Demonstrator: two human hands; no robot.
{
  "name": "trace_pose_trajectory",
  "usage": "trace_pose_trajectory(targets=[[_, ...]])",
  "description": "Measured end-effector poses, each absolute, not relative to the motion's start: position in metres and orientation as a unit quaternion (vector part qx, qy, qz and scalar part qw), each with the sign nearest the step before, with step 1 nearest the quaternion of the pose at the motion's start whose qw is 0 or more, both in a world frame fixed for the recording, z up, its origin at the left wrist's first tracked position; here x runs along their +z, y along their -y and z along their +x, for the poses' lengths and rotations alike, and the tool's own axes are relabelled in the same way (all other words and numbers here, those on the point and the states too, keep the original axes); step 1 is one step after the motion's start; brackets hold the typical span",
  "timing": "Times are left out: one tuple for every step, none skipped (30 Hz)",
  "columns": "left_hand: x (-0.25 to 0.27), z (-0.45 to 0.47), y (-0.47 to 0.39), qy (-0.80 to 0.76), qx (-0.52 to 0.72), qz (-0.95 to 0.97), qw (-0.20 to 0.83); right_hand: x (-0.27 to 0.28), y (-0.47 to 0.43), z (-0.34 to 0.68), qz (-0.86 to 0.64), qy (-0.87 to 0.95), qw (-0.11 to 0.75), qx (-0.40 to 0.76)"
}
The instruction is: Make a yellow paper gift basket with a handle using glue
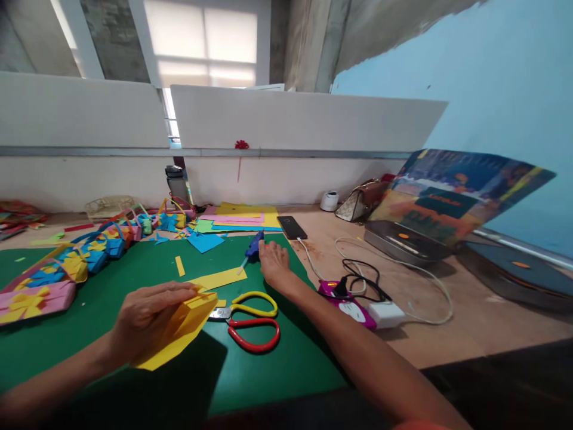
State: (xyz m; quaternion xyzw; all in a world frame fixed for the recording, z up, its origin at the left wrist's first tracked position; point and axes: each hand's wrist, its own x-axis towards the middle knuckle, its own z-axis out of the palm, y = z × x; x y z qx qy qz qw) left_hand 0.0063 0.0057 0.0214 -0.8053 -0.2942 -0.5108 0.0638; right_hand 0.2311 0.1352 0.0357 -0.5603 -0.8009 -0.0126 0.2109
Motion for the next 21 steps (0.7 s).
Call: trace_pose_trajectory(targets=[[0.023,0.008,-0.005,0.296,-0.516,-0.802,0.052,0.04,-0.131,0.229,-0.549,0.807,0.218,-0.016],[0.024,0.01,-0.005,0.299,-0.519,-0.8,0.041,0.045,-0.124,0.227,-0.533,0.815,0.226,-0.017],[0.024,0.011,-0.005,0.303,-0.52,-0.798,0.032,0.051,-0.116,0.225,-0.511,0.826,0.235,-0.014],[0.025,0.012,-0.006,0.308,-0.521,-0.795,0.028,0.057,-0.106,0.224,-0.486,0.839,0.244,-0.007],[0.025,0.013,-0.006,0.312,-0.52,-0.794,0.026,0.062,-0.096,0.222,-0.46,0.851,0.251,0.002],[0.024,0.014,-0.007,0.316,-0.52,-0.793,0.027,0.066,-0.085,0.221,-0.427,0.863,0.268,0.016],[0.023,0.015,-0.007,0.318,-0.522,-0.791,0.03,0.068,-0.075,0.219,-0.363,0.874,0.317,0.056],[0.022,0.016,-0.007,0.32,-0.525,-0.788,0.034,0.069,-0.066,0.218,-0.31,0.878,0.352,0.095],[0.021,0.017,-0.008,0.323,-0.527,-0.785,0.035,0.068,-0.059,0.218,-0.281,0.879,0.367,0.12],[0.02,0.018,-0.008,0.327,-0.526,-0.784,0.034,0.065,-0.054,0.217,-0.264,0.879,0.374,0.136],[0.019,0.019,-0.007,0.33,-0.524,-0.785,0.032,0.063,-0.05,0.217,-0.255,0.878,0.376,0.148],[0.018,0.02,-0.007,0.332,-0.519,-0.787,0.03,0.06,-0.047,0.217,-0.253,0.877,0.378,0.156],[0.017,0.021,-0.007,0.332,-0.513,-0.791,0.027,0.057,-0.046,0.217,-0.254,0.875,0.38,0.161],[0.016,0.022,-0.006,0.332,-0.506,-0.795,0.025,0.055,-0.046,0.217,-0.255,0.872,0.383,0.166],[0.016,0.023,-0.006,0.332,-0.5,-0.8,0.021,0.053,-0.046,0.217,-0.256,0.869,0.388,0.17],[0.016,0.024,-0.005,0.333,-0.495,-0.803,0.014,0.053,-0.046,0.217,-0.257,0.866,0.392,0.173],[0.015,0.024,-0.004,0.334,-0.49,-0.805,0.007,0.052,-0.047,0.218,-0.258,0.864,0.394,0.176],[0.015,0.025,-0.004,0.333,-0.489,-0.806,0.001,0.052,-0.046,0.218,-0.259,0.863,0.395,0.178],[0.015,0.026,-0.004,0.331,-0.488,-0.808,-0.005,0.052,-0.046,0.218,-0.259,0.862,0.395,0.181],[0.015,0.026,-0.003,0.329,-0.489,-0.808,-0.008,0.053,-0.046,0.218,-0.259,0.862,0.394,0.184],[0.015,0.027,-0.003,0.327,-0.492,-0.807,-0.009,0.053,-0.045,0.217,-0.257,0.863,0.393,0.187]])
